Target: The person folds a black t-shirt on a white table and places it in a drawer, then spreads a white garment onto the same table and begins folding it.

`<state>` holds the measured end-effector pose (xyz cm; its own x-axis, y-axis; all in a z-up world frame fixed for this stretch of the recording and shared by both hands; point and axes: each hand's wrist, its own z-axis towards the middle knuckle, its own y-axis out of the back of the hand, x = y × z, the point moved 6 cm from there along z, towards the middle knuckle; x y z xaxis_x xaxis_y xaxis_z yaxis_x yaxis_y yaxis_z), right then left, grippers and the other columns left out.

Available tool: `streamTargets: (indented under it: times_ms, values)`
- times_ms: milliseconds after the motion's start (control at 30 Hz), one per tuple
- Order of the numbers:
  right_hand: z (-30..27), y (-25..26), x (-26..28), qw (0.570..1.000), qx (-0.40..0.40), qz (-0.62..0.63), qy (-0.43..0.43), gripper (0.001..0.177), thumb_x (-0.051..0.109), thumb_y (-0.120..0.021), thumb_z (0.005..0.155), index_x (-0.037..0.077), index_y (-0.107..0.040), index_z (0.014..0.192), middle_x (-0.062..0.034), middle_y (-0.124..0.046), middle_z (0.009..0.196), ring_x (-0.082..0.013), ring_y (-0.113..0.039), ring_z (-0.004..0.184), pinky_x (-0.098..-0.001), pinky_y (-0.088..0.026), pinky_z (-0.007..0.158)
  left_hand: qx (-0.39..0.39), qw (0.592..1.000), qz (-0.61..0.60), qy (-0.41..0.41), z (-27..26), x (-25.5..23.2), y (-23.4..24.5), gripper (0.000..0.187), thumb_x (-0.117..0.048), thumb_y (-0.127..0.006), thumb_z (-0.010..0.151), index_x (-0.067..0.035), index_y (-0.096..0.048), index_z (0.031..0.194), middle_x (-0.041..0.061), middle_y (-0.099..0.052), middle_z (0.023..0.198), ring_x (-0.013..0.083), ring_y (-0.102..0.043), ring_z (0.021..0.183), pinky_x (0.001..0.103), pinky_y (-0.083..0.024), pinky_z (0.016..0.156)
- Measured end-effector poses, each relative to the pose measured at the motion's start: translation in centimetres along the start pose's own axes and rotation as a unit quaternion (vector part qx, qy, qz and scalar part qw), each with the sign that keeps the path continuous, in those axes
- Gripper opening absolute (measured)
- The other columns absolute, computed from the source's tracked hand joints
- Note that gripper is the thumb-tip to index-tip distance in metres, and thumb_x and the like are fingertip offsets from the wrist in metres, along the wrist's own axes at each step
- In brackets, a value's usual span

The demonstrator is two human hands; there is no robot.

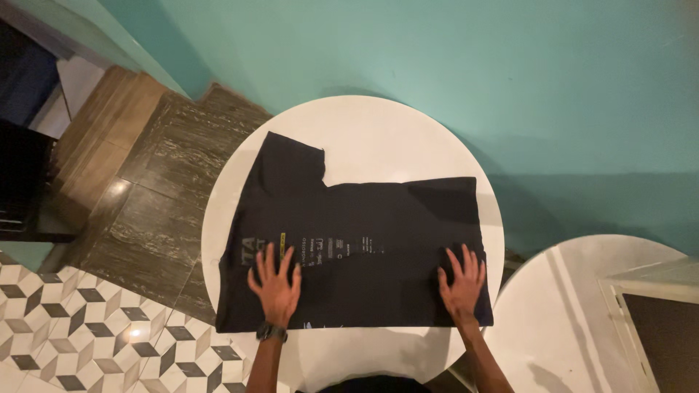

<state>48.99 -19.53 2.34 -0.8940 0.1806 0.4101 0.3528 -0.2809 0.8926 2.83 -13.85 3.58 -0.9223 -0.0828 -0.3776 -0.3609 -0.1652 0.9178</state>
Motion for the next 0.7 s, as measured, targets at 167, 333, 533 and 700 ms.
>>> streamTargets:
  times_ms: [167,333,533,700]
  values:
    - [4.4,-3.4,2.1,0.994,0.078,-0.060,0.044,0.059,0.051,-0.053,0.097,0.025,-0.050,0.150,-0.0125,-0.030,0.165,-0.0372,-0.022,0.153,-0.0574,-0.009,0.125,0.086,0.991,0.008,-0.104,4.4,-4.7,-3.6,0.053,-0.054,-0.047,0.099,-0.038,-0.048,0.150,0.010,-0.023,0.167,0.0383,-0.019,0.153,0.069,-0.011,0.117]
    - [6.3,-5.9,0.5,0.987,0.115,-0.112,0.024,0.065,0.054,-0.037,0.103,0.021,-0.034,0.159,-0.0136,-0.025,0.167,-0.0383,-0.016,0.154,-0.0585,-0.006,0.122,0.115,0.988,0.041,-0.093,5.9,-4.4,-5.5,0.050,-0.051,-0.042,0.103,-0.043,-0.043,0.152,0.002,-0.021,0.170,0.0345,-0.017,0.155,0.072,-0.005,0.118]
    - [7.8,-4.6,-1.9,0.994,0.063,-0.091,-0.023,0.059,0.048,-0.034,0.107,0.016,-0.041,0.156,-0.0121,-0.034,0.165,-0.0363,-0.023,0.154,-0.0609,-0.005,0.124,0.097,0.991,0.042,-0.081,7.1,-1.9,-7.4,0.049,-0.044,-0.044,0.104,-0.039,-0.044,0.152,0.005,-0.021,0.169,0.0335,-0.020,0.154,0.075,-0.004,0.114]
    - [12.1,-2.7,-2.8,0.995,-0.015,-0.098,0.000,0.047,0.035,-0.056,0.098,0.014,-0.058,0.139,-0.0099,-0.052,0.150,-0.0308,-0.044,0.142,-0.0558,-0.019,0.126,-0.004,0.999,-0.009,-0.047,11.0,2.5,-5.3,0.050,-0.029,-0.057,0.100,-0.026,-0.052,0.149,0.008,-0.038,0.164,0.0315,-0.038,0.151,0.069,-0.019,0.115]
